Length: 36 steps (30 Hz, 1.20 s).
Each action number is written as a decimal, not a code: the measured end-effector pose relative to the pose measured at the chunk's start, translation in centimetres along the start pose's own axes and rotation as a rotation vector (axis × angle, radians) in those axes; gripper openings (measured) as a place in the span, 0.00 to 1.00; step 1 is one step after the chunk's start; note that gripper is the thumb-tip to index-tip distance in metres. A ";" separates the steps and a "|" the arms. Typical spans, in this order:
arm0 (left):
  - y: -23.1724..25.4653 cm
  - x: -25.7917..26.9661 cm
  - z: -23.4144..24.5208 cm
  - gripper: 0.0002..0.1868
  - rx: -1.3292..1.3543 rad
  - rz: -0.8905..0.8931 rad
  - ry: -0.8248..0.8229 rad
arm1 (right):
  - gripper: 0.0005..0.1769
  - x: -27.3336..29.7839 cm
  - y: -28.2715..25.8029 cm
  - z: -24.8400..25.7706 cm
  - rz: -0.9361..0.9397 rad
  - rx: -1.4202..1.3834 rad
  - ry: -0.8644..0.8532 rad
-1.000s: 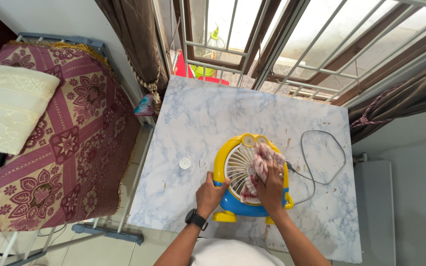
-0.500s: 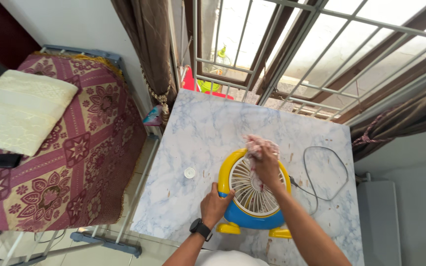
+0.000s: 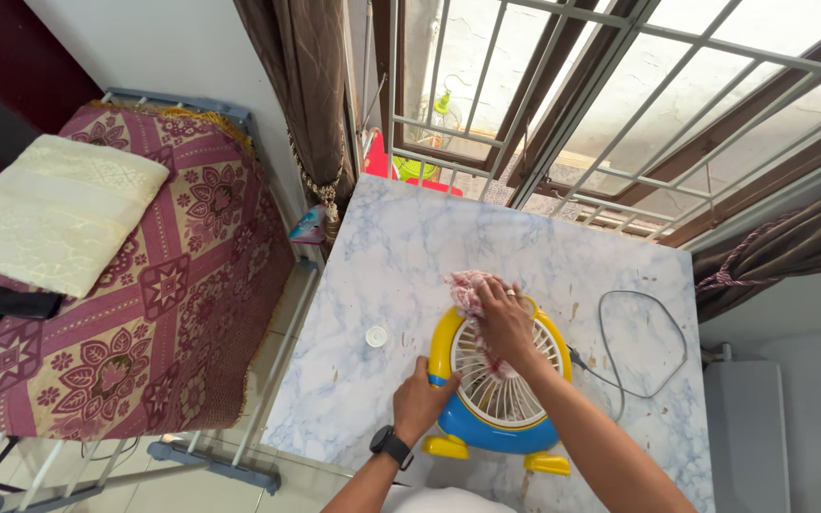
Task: The person wipes a small yellow and blue electric fan with a cloth. They clean the front grille, sides, and back of the fan while it sits on a marble-patterned table.
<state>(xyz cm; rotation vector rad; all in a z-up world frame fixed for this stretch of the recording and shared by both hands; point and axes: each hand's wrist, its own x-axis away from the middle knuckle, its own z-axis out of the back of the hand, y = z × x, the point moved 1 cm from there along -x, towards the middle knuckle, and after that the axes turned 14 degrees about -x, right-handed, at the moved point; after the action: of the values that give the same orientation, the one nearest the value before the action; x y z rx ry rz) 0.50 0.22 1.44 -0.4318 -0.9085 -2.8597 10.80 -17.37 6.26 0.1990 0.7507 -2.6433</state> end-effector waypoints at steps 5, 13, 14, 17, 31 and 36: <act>-2.7 -1.5 -3.4 0.29 0.023 -0.008 0.006 | 0.27 1.1 -4.2 -3.5 -0.245 -0.251 -0.160; -8.0 -1.4 -8.6 0.22 0.175 -0.371 0.307 | 0.32 10.6 -10.0 -1.8 -0.028 -0.377 -0.126; -7.3 -1.1 -7.2 0.25 0.188 -0.315 0.228 | 0.31 12.2 -9.3 -1.2 0.017 -0.382 -0.120; -4.4 -0.9 -3.1 0.32 0.101 -0.059 0.030 | 0.26 17.8 -6.7 -0.2 0.083 -0.380 -0.156; -4.3 -8.8 -4.3 0.41 0.523 -0.182 0.027 | 0.10 21.1 9.6 2.6 -1.033 -1.321 0.544; 0.8 -7.4 -1.8 0.38 0.283 0.106 0.147 | 0.08 17.1 10.3 0.2 -1.132 -1.428 0.628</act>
<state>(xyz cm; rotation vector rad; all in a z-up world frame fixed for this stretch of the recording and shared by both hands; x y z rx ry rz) 7.25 -1.34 -1.75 -0.2290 -1.1983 -2.5748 -0.71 -31.09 -2.52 0.1964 3.4152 -1.8857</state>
